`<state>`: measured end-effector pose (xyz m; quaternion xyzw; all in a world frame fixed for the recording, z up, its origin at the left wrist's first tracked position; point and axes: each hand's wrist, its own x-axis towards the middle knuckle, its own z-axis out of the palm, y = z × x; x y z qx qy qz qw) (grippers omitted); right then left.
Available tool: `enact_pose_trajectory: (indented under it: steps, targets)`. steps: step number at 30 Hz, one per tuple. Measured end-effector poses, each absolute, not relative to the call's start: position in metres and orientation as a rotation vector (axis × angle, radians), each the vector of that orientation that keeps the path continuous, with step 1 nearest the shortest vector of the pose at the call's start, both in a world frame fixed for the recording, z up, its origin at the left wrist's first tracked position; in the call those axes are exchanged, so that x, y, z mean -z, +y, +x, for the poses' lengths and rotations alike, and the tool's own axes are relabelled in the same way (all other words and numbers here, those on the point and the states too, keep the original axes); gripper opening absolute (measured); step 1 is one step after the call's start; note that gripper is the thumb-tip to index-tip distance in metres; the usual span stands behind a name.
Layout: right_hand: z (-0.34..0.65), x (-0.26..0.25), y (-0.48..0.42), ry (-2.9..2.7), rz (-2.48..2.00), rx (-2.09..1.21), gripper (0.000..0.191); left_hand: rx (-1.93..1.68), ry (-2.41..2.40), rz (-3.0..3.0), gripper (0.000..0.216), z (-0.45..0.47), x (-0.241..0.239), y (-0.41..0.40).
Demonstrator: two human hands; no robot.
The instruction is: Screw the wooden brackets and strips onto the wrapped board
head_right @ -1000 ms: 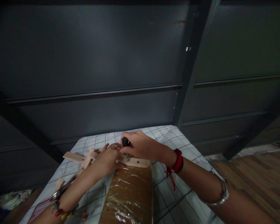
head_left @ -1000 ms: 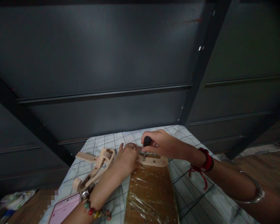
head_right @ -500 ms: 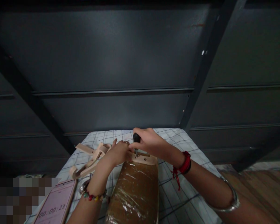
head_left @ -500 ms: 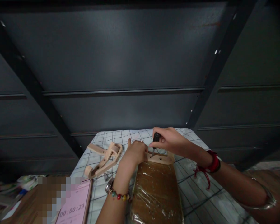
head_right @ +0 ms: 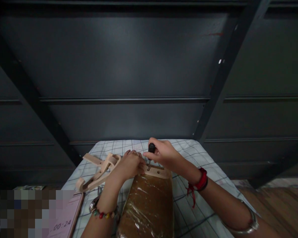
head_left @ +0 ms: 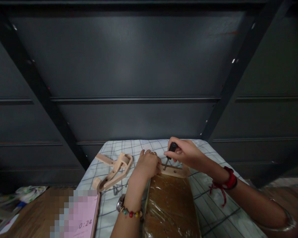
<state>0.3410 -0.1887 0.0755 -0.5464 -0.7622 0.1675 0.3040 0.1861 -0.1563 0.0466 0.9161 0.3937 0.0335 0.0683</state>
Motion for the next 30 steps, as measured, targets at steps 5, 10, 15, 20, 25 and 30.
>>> enact_pose_trajectory:
  steps: [5,10,15,20,25,30]
  targets:
    - [0.3385,-0.0777,-0.1914,-2.024,-1.451,-0.413,0.019,-0.083,1.154,2.748,0.019,0.1869,-0.0518,-0.1559]
    - [0.3328,-0.0803,-0.1910,-2.041,-1.443,-0.388,0.019,-0.066,1.140,2.712,0.019,0.1870,-0.0527,-0.1532]
    - [0.3311,-0.0780,-0.1876,-2.053,-1.424,-0.353,0.020,-0.074,1.122,2.692,0.018,0.1862,-0.0488,-0.1484]
    - [0.3315,-0.0755,-0.1862,-2.038,-1.426,-0.346,0.020,-0.077,1.102,2.690,0.017,0.1858,-0.0473,-0.1464]
    - [0.3328,-0.0746,-0.1874,-2.000,-1.357,-0.524,0.021,-0.070,1.122,2.689,0.019,0.1856,-0.0501,-0.1484]
    - [0.3379,-0.0777,-0.1874,-1.906,-1.264,-0.956,0.017,-0.057,1.121,2.680,0.017,0.1858,-0.0532,-0.1498]
